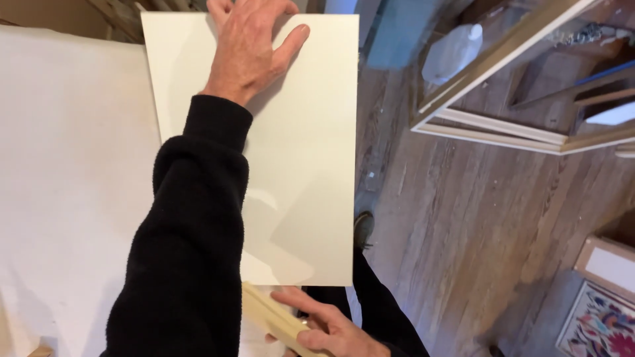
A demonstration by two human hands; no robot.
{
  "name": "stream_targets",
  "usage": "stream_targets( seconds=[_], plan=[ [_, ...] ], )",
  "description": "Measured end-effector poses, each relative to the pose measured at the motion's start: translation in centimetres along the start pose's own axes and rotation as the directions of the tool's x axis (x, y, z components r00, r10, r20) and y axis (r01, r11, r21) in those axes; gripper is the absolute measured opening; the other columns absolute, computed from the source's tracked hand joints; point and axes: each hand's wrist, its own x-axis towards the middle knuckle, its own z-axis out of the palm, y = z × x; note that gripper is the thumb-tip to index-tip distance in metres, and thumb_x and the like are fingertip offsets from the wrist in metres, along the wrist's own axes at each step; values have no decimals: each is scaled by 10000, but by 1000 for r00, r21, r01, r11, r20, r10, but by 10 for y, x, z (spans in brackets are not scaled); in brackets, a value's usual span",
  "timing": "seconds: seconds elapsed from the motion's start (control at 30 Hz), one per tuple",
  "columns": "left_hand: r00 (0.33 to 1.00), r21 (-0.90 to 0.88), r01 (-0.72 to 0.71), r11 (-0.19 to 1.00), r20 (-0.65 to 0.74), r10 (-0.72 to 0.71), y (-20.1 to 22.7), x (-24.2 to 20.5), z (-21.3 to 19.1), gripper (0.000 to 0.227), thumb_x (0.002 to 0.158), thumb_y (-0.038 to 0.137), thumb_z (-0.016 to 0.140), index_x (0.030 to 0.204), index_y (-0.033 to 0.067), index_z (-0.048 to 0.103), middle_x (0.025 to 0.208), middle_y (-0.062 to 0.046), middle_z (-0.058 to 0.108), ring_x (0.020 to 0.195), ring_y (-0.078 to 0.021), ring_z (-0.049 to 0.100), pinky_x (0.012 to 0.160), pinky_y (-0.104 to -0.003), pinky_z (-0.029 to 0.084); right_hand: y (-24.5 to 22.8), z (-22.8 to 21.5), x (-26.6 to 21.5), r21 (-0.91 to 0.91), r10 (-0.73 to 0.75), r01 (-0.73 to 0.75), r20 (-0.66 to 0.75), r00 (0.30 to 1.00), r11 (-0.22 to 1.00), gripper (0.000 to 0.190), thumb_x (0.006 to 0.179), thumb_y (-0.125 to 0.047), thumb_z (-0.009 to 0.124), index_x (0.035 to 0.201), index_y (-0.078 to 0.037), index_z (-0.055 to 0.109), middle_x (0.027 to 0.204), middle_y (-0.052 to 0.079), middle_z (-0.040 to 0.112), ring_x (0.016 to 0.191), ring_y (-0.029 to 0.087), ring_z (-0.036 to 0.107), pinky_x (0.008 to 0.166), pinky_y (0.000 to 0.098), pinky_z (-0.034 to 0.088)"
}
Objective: The recorder is sanding the edges of multiple boards using a sanding block at a workbench.
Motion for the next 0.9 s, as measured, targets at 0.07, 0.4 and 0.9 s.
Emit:
stream_targets(
  seconds=[0.07,0.4,0.9],
  plan=[
    [986,15,-149,989,-78,150,-1,-3,16,271,1063,346,668,1110,80,682,1134,-89,661,1065,-278,575,950,-517,306,-18,7,0,-19,58,-58,-12,998,998,752,955,-170,636,1620,9,334,1764,111,132,1300,240,607,1026,323,524],
    [985,30,-154,988,-76,155,-3,-34,28,200,1058,261,634,999,73,664,926,-63,624,850,-258,574,814,-492,412,-44,-82,-88,-226,-558,548,-603,570,805,786,987,-302,572,1665,-63,253,1459,325,499,1145,358,589,996,471,511],
    [988,107,103,989,108,-114,-8,-51,68,245,1097,166,575,867,90,607,660,-34,495,584,-201,472,616,-396,446,-8,-124,28,30,-530,615,-477,701,788,679,1050,-281,413,1669,-146,170,1663,120,314,1469,267,406,1202,443,330]
  ],
)
